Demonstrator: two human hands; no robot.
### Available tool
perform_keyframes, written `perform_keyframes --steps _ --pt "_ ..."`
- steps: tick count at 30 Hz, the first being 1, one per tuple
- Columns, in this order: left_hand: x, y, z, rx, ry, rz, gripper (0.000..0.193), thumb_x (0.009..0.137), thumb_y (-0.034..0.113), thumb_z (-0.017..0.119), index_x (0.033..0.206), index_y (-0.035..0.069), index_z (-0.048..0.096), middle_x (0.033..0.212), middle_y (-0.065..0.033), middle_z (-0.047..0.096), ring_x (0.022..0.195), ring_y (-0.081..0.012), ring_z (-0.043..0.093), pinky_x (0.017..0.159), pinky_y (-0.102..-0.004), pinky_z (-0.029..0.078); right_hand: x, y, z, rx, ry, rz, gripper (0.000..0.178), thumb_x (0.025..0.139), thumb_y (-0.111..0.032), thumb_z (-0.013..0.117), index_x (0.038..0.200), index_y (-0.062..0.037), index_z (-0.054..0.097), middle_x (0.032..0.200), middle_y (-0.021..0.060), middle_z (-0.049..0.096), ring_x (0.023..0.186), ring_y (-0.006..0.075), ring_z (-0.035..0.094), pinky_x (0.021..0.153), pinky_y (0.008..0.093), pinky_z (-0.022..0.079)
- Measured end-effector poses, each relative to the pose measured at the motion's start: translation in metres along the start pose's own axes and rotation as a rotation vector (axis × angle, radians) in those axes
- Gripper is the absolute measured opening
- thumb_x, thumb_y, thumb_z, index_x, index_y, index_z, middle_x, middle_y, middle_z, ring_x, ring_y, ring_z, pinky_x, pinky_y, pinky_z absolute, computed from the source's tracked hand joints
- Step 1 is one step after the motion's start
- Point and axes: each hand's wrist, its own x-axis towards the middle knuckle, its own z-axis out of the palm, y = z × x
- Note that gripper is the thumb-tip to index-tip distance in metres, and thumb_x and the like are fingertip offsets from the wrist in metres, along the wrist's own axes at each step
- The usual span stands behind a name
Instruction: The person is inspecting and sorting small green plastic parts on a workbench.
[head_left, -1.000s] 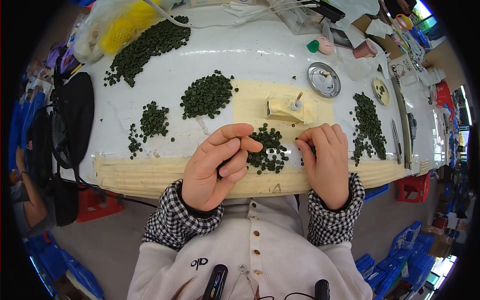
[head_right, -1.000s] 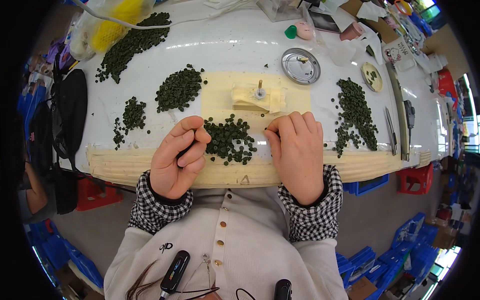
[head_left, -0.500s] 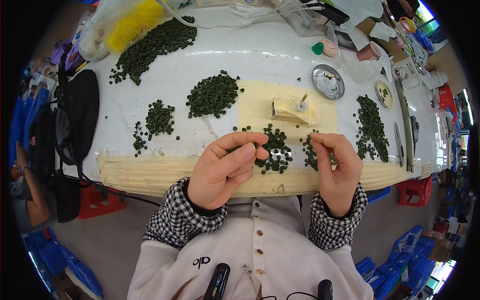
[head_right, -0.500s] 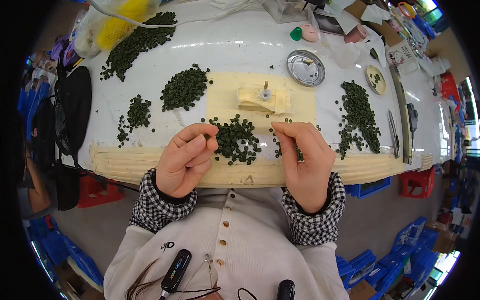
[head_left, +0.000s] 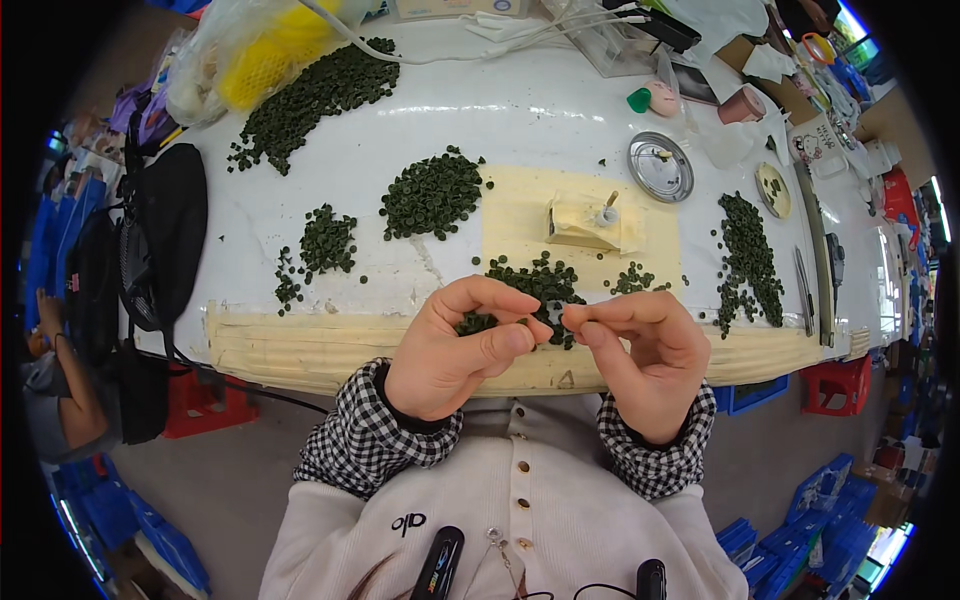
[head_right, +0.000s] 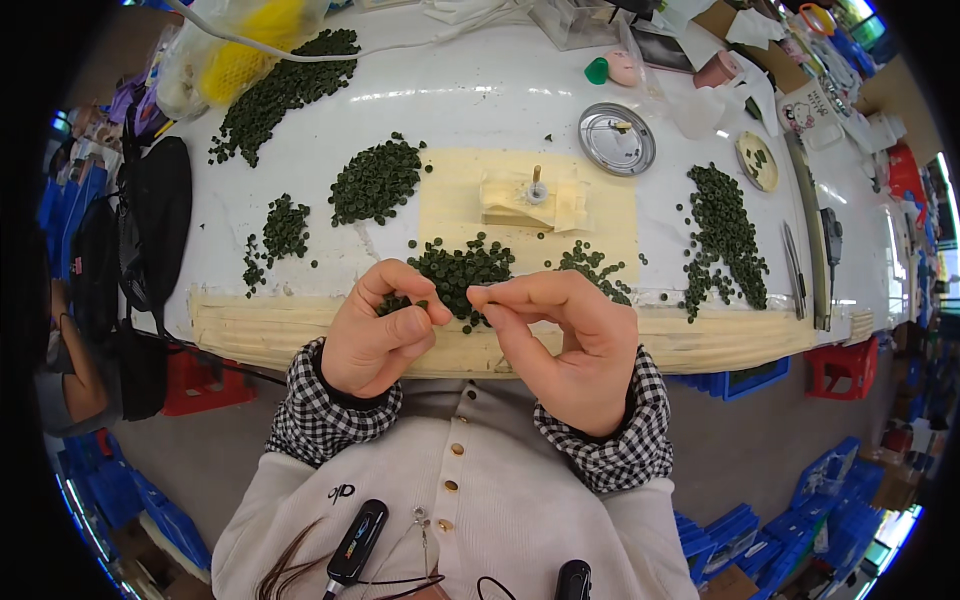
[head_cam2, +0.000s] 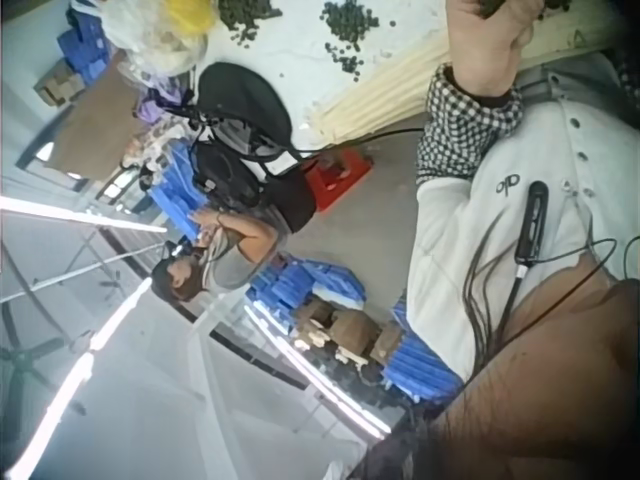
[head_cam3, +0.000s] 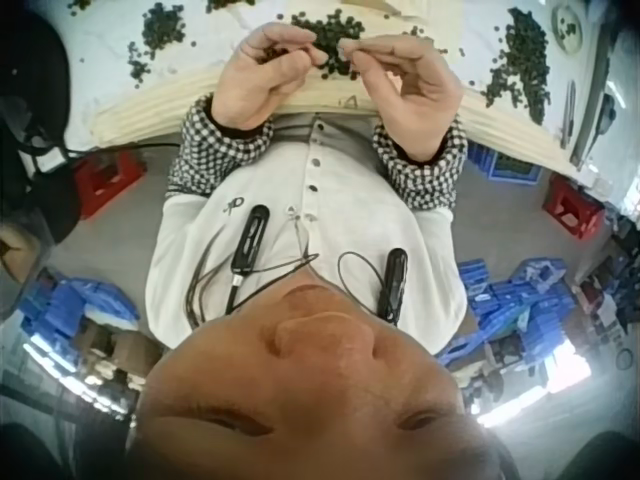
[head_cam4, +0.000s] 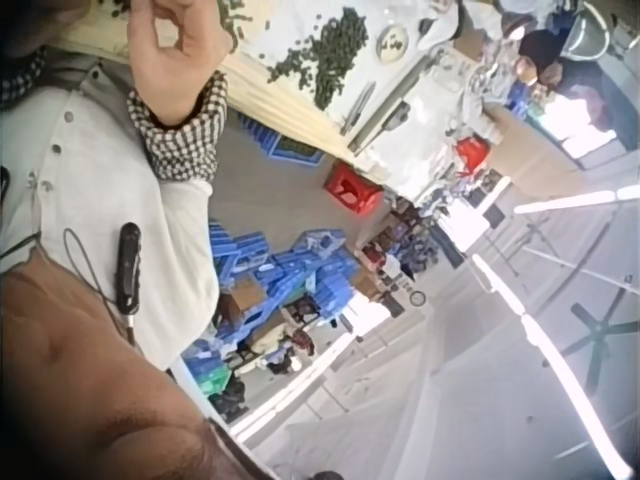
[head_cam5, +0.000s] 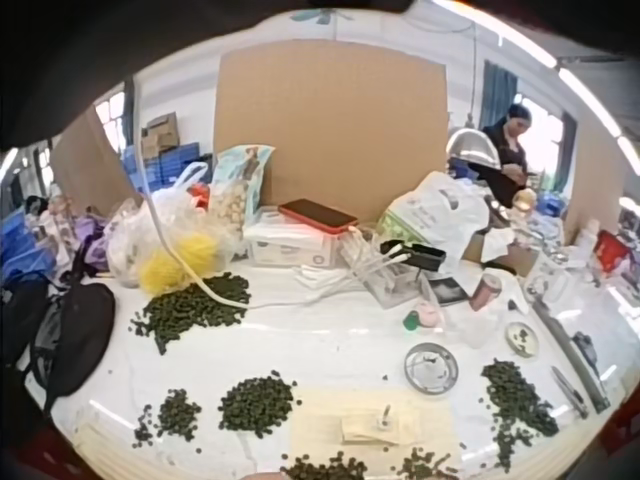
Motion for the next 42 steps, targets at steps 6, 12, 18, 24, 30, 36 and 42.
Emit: perform_keyframes --steps 6,12,18,24,30,36,42 --pt "0.001 0.004 0.0 0.015 0.004 -0.043 0.017 0.087 0.004 0.057 0.104 0.001 0.059 0.094 -0.0106 0.065 0.057 -0.0028 0.046 0.045 -0.0161 0.032 0.004 0.013 -0.005 -0.109 -0.051 -0.194 0.015 0.077 0.009 0.062 0.091 0.0041 0.062 0.089 0.0102 0.066 0.078 0.0129 0.063 0.071 0.0234 0.05" --pt "0.002 0.003 0.002 0.098 0.046 -0.048 0.016 0.091 0.009 0.053 0.105 0.003 0.056 0.095 -0.0113 0.066 0.048 -0.0007 0.029 0.044 -0.0163 0.027 -0.001 0.01 0.004 0.067 0.026 -0.035 0.016 0.076 0.008 0.065 0.09 0.0039 0.062 0.088 0.0108 0.065 0.078 0.0132 0.062 0.069 0.0233 0.05" --pt "0.002 0.0 0.001 0.107 0.037 -0.029 0.015 0.089 0.007 0.056 0.102 0.0 0.059 0.09 -0.0095 0.065 0.05 -0.0014 0.035 0.043 -0.0166 0.027 0.003 0.015 0.006 -0.01 -0.025 -0.138 0.014 0.076 0.007 0.065 0.089 0.0026 0.061 0.087 0.0091 0.064 0.077 0.0132 0.06 0.069 0.0231 0.048" --pt "0.002 0.002 0.002 0.125 0.062 -0.045 0.016 0.087 0.01 0.059 0.1 0.0 0.059 0.086 -0.0092 0.063 0.053 -0.0029 0.036 0.046 -0.0174 0.028 0.007 0.011 0.007 -0.186 -0.062 -0.236 0.016 0.074 0.008 0.065 0.088 0.0021 0.061 0.086 0.009 0.063 0.076 0.0155 0.06 0.066 0.0246 0.048" --pt "0.003 -0.003 0.002 0.175 0.067 -0.003 0.015 0.088 0.01 0.059 0.099 -0.001 0.061 0.084 -0.0077 0.063 0.053 -0.0028 0.037 0.046 -0.0174 0.028 0.007 0.015 0.014 -0.337 0.018 -0.376 0.02 0.07 0.008 0.067 0.087 0.0001 0.062 0.085 0.0106 0.062 0.073 0.02 0.061 0.064 0.0268 0.049" --pt "0.003 -0.003 0.001 0.156 0.078 0.015 0.015 0.089 0.01 0.058 0.098 -0.002 0.061 0.081 -0.006 0.062 0.053 -0.0022 0.037 0.046 -0.0166 0.028 0.007 0.016 0.019 -0.451 0.038 -0.488 0.023 0.067 0.008 0.068 0.088 -0.0011 0.063 0.085 0.0102 0.061 0.071 0.0215 0.061 0.061 0.0272 0.05" --pt "0.003 -0.004 0.001 0.12 0.105 0.034 0.014 0.089 0.01 0.057 0.097 -0.001 0.061 0.077 -0.0034 0.06 0.053 -0.0022 0.036 0.046 -0.0168 0.028 0.007 0.016 0.021 -0.504 0.025 -0.549 0.024 0.066 0.008 0.068 0.088 -0.0007 0.064 0.087 0.0109 0.061 0.071 0.0211 0.06 0.06 0.0276 0.049"
